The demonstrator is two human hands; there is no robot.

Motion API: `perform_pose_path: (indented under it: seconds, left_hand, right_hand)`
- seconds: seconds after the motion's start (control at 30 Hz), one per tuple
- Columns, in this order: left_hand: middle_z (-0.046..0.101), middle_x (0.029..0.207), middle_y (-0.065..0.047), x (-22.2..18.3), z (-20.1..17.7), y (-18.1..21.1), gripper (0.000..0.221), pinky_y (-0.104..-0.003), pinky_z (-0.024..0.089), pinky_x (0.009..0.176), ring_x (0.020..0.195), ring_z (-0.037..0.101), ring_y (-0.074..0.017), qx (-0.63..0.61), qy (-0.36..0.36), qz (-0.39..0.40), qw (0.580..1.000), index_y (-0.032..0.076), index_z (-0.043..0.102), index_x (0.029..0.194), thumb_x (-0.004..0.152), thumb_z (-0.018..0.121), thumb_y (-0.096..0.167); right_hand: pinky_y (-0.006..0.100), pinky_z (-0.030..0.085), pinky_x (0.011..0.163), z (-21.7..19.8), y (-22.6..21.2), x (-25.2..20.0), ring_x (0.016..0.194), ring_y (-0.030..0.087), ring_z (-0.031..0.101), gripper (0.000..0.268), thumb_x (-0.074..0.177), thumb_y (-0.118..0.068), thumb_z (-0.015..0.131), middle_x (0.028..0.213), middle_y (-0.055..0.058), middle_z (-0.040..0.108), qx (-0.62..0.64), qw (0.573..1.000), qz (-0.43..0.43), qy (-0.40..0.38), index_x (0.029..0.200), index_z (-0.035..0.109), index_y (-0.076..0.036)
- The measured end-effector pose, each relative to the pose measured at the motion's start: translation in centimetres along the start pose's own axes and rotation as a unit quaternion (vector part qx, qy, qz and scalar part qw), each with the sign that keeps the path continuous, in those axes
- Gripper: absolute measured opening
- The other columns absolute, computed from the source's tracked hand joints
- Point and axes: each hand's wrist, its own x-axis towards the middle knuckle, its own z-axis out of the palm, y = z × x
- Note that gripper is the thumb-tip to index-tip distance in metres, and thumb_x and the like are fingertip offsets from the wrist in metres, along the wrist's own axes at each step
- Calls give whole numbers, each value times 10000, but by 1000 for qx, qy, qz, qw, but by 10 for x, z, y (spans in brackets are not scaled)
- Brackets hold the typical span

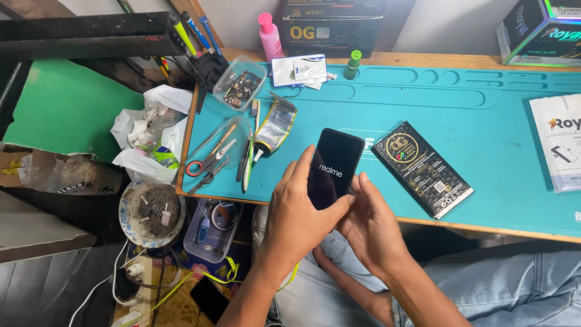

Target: Testing, inspecting, and cleaning multiple mobile phones at a repair station.

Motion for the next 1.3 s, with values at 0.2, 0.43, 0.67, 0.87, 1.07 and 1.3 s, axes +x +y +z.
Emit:
perform_pose_path:
  seconds: [0.2,0.43,0.67,0.87,1.07,1.3]
  left_hand:
    - [712,1314,-142,8,6,-6,926,-428,524,1020,1225,679,-327,-5,25,5,1000,52,535,1527,718,864,360]
    - [641,1498,-135,21,6,-9,925,-444,482,1103,1371,615,-296,11,36,-79,996,115,509,1561,743,848,381]
    - [551,1333,-163,39,21,-15,920,-567,545,907,1145,653,-437,108,24,-51,993,90,473,1564,745,816,328]
    - [564,1243,-178,46,25,-7,892,-625,551,821,1076,661,-475,189,12,-46,981,78,495,1538,768,816,396]
    - [604,1215,-167,46,15,-11,917,-588,547,849,1078,669,-450,188,29,-58,980,70,532,1539,753,820,443]
    - [654,1236,-327,40,-12,13,908,-626,597,819,1111,698,-574,104,73,-45,991,-111,584,1476,700,882,253]
  right_hand:
    - [431,542,866,9,-11,-2,771,135,588,300,1123,-443,482,777,-18,576,-133,989,4,-67,1116,645,-191]
    - [433,655,1084,-12,-38,-8,1321,310,731,558,1014,-289,556,1501,166,652,-306,933,-189,-1,1533,523,-85]
    - [395,661,1035,-47,-80,-20,1233,284,708,251,1143,-50,512,1357,200,674,-363,831,-403,119,1356,584,61]
    - [428,456,1219,-73,-105,-14,1378,299,612,332,1083,-70,637,1464,199,652,-555,700,-424,148,1405,638,7]
    - [594,241,1317,-63,-92,6,1444,321,576,429,1031,-228,694,1517,164,654,-704,558,-438,31,1430,659,-75]
    - [657,-24,1320,-32,-50,77,1623,278,316,554,1145,-480,405,1721,73,436,-817,369,-392,-205,1617,508,-208]
